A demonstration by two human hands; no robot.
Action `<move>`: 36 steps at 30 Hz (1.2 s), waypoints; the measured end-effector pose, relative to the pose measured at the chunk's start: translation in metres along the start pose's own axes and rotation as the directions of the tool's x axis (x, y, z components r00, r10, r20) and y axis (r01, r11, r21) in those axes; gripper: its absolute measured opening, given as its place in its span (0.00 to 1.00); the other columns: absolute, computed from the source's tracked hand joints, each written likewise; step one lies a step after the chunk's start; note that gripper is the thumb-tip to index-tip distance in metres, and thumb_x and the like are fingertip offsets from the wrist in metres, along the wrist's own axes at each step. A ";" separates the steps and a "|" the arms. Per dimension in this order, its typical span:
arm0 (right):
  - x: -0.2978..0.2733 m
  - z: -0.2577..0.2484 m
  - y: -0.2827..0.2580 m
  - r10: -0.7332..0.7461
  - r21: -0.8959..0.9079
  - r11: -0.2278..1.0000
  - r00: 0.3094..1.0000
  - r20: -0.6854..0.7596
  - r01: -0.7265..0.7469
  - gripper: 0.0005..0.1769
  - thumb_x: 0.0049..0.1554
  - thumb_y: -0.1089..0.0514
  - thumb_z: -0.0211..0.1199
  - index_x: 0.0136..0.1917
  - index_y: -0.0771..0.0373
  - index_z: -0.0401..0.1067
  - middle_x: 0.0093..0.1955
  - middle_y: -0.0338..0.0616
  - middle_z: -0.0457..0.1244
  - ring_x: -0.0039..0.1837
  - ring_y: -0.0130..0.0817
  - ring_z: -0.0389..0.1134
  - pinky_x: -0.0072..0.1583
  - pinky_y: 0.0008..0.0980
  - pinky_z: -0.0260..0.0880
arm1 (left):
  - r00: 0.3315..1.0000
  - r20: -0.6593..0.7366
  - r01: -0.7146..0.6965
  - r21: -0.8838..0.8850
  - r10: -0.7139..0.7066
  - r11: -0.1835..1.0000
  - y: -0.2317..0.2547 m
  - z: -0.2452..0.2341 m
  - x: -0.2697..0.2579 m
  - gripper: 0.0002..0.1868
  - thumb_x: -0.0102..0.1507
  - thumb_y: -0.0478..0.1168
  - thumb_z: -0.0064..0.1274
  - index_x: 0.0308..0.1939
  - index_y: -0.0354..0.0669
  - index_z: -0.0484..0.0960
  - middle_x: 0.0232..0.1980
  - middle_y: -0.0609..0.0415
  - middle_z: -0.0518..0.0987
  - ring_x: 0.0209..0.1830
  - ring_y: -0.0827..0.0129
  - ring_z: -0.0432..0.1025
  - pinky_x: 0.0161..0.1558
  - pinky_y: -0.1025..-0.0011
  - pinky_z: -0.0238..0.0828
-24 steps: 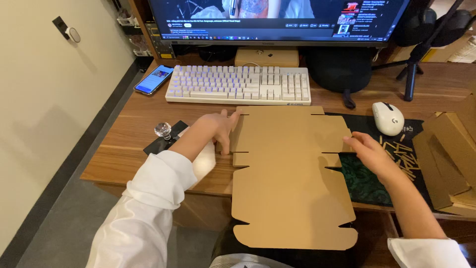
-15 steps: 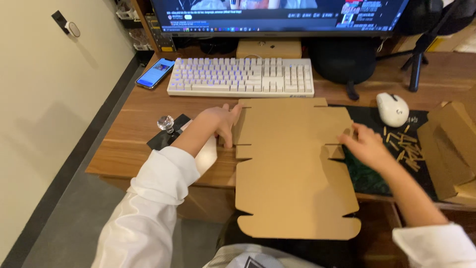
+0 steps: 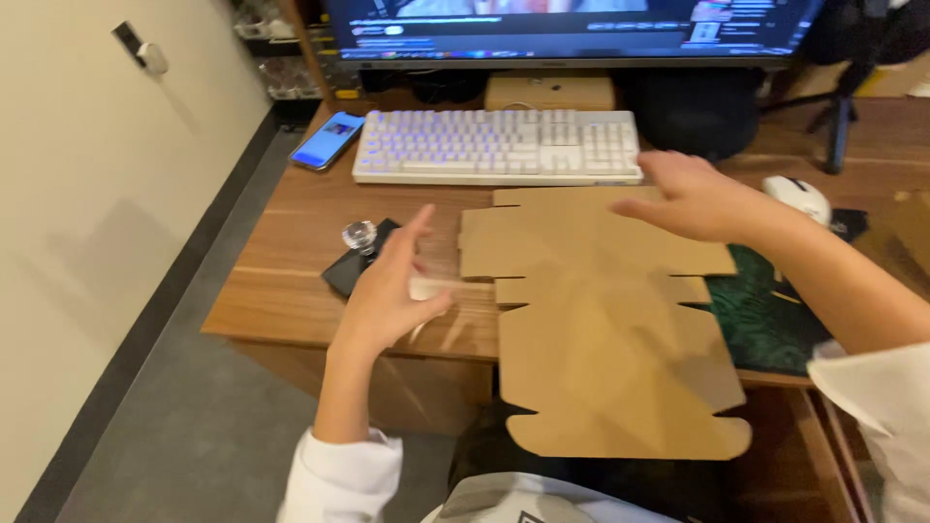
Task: The person assembles flat cardboard boxes by folding the side flaps and tucking the tabs into slots. They handle multiple pre-cut cardboard sheets, folding each one into a box shape on a wooden desk.
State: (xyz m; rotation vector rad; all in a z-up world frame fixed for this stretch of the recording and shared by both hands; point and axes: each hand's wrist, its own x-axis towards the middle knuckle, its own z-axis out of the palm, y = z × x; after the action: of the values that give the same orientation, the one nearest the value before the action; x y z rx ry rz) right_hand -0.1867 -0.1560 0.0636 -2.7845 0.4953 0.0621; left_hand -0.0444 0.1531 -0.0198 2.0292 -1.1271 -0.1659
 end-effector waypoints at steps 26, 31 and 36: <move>0.164 0.116 -0.229 -0.686 -0.537 0.497 0.688 0.238 0.682 0.21 0.52 0.45 0.62 0.56 0.53 0.66 0.48 0.45 0.67 0.51 0.50 0.70 0.44 0.51 0.72 | 0.823 -0.526 0.350 0.177 -0.212 0.920 -0.154 0.016 -0.042 0.59 0.45 0.47 0.64 0.73 0.32 0.48 0.52 0.48 0.72 0.57 0.47 0.64 0.62 0.52 0.56; 0.135 0.044 -0.218 -0.697 -0.514 0.575 0.710 0.099 0.636 0.23 0.50 0.47 0.61 0.60 0.47 0.70 0.49 0.45 0.69 0.49 0.52 0.71 0.41 0.53 0.71 | 0.840 -0.490 0.359 0.181 -0.232 0.916 -0.147 0.007 -0.043 0.58 0.45 0.50 0.64 0.71 0.29 0.51 0.49 0.49 0.74 0.49 0.47 0.67 0.55 0.54 0.58; 0.086 0.008 -0.123 -0.775 -0.243 0.621 0.630 -0.052 0.745 0.29 0.47 0.59 0.63 0.62 0.62 0.65 0.50 0.51 0.64 0.47 0.47 0.63 0.49 0.43 0.59 | 0.863 -0.497 0.247 0.272 -0.084 0.930 -0.141 0.005 -0.049 0.56 0.47 0.47 0.66 0.70 0.27 0.50 0.53 0.45 0.75 0.48 0.48 0.67 0.52 0.56 0.59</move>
State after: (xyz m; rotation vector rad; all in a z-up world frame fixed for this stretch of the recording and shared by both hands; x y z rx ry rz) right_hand -0.0635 -0.0723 0.0838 -2.9521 -0.7571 -0.3165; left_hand 0.0176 0.2289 -0.1329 2.2859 -0.6909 0.4515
